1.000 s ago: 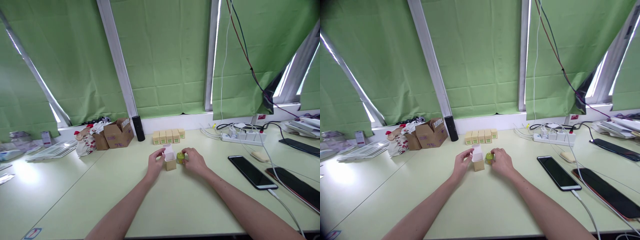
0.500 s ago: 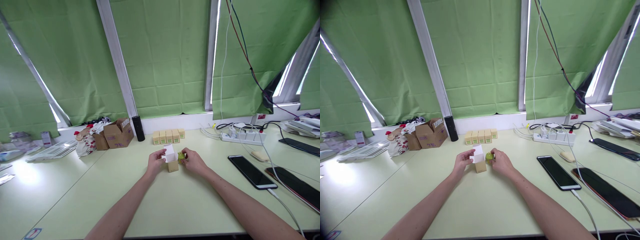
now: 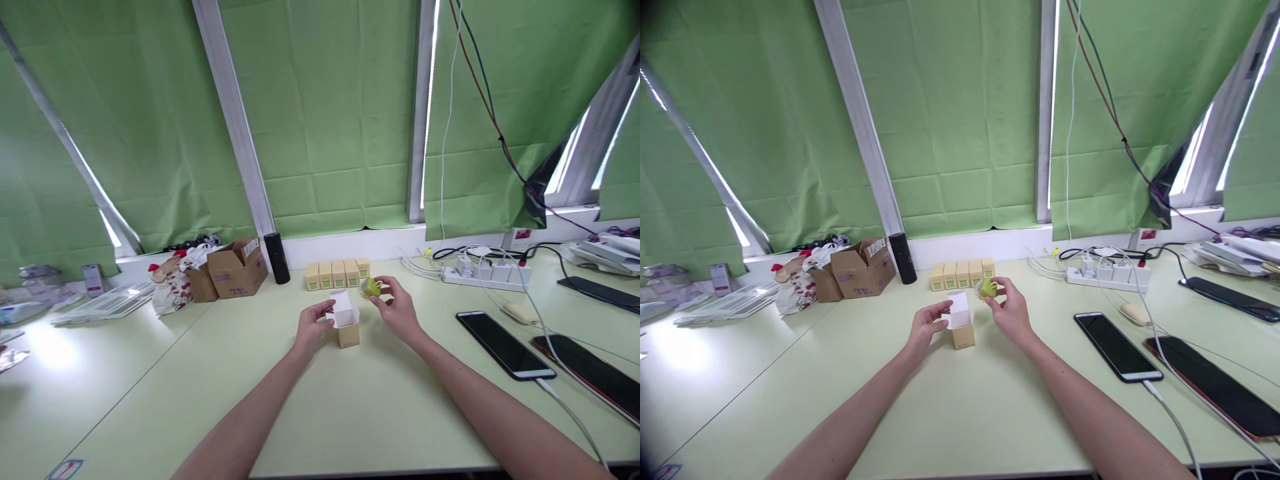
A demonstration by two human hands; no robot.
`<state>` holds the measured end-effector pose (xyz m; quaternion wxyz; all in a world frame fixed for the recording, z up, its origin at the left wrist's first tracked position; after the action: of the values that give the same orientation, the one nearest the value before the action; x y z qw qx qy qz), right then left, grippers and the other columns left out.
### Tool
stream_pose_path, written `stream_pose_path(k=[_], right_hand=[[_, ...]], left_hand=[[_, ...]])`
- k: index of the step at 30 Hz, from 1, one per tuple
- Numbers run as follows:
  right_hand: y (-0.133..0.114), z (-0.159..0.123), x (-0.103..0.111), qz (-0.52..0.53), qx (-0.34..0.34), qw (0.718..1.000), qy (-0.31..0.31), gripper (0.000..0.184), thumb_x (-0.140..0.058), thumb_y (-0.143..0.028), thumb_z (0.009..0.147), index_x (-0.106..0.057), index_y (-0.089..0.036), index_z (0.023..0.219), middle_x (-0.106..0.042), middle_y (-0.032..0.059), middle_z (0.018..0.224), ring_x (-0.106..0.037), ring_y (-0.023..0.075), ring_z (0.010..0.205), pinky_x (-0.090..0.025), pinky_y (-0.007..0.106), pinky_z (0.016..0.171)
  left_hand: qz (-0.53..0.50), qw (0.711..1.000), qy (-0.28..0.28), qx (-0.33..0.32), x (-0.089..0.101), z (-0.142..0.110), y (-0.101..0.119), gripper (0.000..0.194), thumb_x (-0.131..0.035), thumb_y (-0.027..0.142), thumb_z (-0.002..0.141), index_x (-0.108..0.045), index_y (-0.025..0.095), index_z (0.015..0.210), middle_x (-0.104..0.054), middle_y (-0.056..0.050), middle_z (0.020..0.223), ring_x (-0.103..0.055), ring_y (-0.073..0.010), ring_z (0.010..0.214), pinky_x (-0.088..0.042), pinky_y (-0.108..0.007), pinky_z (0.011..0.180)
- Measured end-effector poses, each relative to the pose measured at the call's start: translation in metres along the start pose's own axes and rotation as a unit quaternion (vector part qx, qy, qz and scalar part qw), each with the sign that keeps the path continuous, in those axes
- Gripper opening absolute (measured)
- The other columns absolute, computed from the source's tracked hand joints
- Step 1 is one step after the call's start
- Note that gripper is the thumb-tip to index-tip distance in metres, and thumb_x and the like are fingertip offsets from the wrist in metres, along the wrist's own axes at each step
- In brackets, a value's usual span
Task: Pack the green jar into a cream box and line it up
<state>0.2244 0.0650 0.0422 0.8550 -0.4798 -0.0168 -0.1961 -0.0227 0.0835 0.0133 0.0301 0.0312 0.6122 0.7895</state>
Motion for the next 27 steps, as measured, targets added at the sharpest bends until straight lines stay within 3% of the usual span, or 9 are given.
stream_pose_path(k=[4,8,12,17,27], right_hand=[[-0.023,-0.009,-0.003,0.062,0.047,0.997,-0.008,0.039,-0.065,-0.040,0.091,-0.059,-0.023,0.126,-0.072,0.0115,0.122,-0.072,0.0252,0.101,-0.059,0.037,0.078],[-0.038,-0.019,-0.010,0.052,0.078,0.994,-0.049,0.039,-0.062,-0.036,0.094,-0.058,-0.024,0.130,-0.073,0.0100,0.121,-0.072,0.0239,0.100,-0.058,0.033,0.071],[-0.034,-0.022,-0.017,-0.009,0.077,0.992,-0.100,0.040,-0.059,-0.037,0.095,-0.057,-0.026,0.134,-0.074,0.0083,0.118,-0.073,0.0224,0.090,-0.054,0.031,0.062],[-0.029,-0.019,-0.017,-0.074,0.117,0.983,-0.121,0.039,-0.055,-0.032,0.097,-0.053,-0.028,0.135,-0.071,0.0070,0.129,-0.072,0.0196,0.082,-0.055,0.034,0.068],[-0.027,-0.019,-0.016,-0.104,0.141,0.973,-0.152,0.033,-0.057,-0.028,0.096,-0.053,-0.029,0.128,-0.074,0.0030,0.122,-0.073,0.0178,0.079,-0.050,0.029,0.064]], left_hand=[[-0.010,1.000,-0.022,-0.004,-0.005,-0.004,0.003,0.055,-0.078,0.020,0.057,-0.081,0.014,0.112,-0.079,-0.014,0.107,-0.070,-0.0315,0.105,-0.056,-0.038,0.085],[-0.017,0.999,-0.045,-0.012,-0.012,-0.009,0.007,0.054,-0.079,0.022,0.059,-0.081,0.014,0.113,-0.079,-0.014,0.110,-0.069,-0.0322,0.106,-0.056,-0.038,0.084],[-0.021,0.998,-0.053,-0.014,-0.014,-0.011,0.008,0.055,-0.079,0.023,0.061,-0.080,0.014,0.115,-0.079,-0.013,0.111,-0.069,-0.0315,0.105,-0.055,-0.038,0.085],[-0.032,0.997,-0.064,-0.007,-0.014,-0.010,0.007,0.056,-0.080,0.023,0.060,-0.080,0.014,0.115,-0.079,-0.014,0.111,-0.069,-0.0321,0.106,-0.054,-0.038,0.086],[-0.071,0.996,-0.062,0.004,-0.017,-0.010,0.004,0.057,-0.080,0.019,0.058,-0.081,0.013,0.114,-0.078,-0.015,0.109,-0.067,-0.0313,0.107,-0.051,-0.035,0.083]])
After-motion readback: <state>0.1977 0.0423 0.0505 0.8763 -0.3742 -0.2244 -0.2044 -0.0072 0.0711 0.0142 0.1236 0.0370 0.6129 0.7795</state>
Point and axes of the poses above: each hand's wrist, its own z-axis towards the middle knuckle, its own x-axis out of the back of the hand, y = z × x, the point moved 5 cm from there along z, towards the middle knuckle
